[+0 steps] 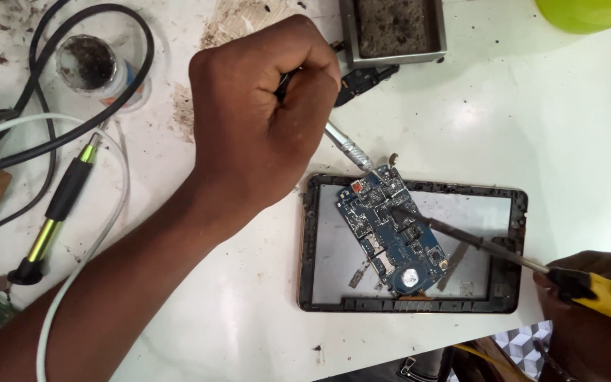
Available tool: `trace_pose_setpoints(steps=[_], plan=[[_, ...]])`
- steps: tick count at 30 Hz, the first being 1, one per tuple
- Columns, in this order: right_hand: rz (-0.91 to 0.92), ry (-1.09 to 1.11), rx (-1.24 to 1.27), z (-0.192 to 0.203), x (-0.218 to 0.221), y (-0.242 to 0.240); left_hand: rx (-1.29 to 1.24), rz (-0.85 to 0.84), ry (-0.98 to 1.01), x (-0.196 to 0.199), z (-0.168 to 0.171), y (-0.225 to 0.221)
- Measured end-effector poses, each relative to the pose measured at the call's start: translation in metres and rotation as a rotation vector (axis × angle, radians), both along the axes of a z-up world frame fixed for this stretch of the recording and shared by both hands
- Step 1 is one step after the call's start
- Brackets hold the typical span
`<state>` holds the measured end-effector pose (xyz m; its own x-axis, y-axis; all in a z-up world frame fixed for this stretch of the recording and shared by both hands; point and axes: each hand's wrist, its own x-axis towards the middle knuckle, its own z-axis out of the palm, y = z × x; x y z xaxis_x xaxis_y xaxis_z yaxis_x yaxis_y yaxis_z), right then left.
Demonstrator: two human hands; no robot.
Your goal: The person uses a soldering iron and a precision screwdriver to work on a smartphone motherboard. They apply heat to specific components and use the screwdriver to manipulate small parts on the board.
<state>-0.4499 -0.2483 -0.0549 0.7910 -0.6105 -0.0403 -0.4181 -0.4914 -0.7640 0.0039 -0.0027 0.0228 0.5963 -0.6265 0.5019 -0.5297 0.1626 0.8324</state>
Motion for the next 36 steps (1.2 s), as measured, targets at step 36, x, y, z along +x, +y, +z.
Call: trace_pose_setpoints(steps=[36], plan=[[-0.505,-0.239,0.308,-0.077,-0.078,0.037,-0.026,-0.04,-0.078,0.004,-0.007,0.001]])
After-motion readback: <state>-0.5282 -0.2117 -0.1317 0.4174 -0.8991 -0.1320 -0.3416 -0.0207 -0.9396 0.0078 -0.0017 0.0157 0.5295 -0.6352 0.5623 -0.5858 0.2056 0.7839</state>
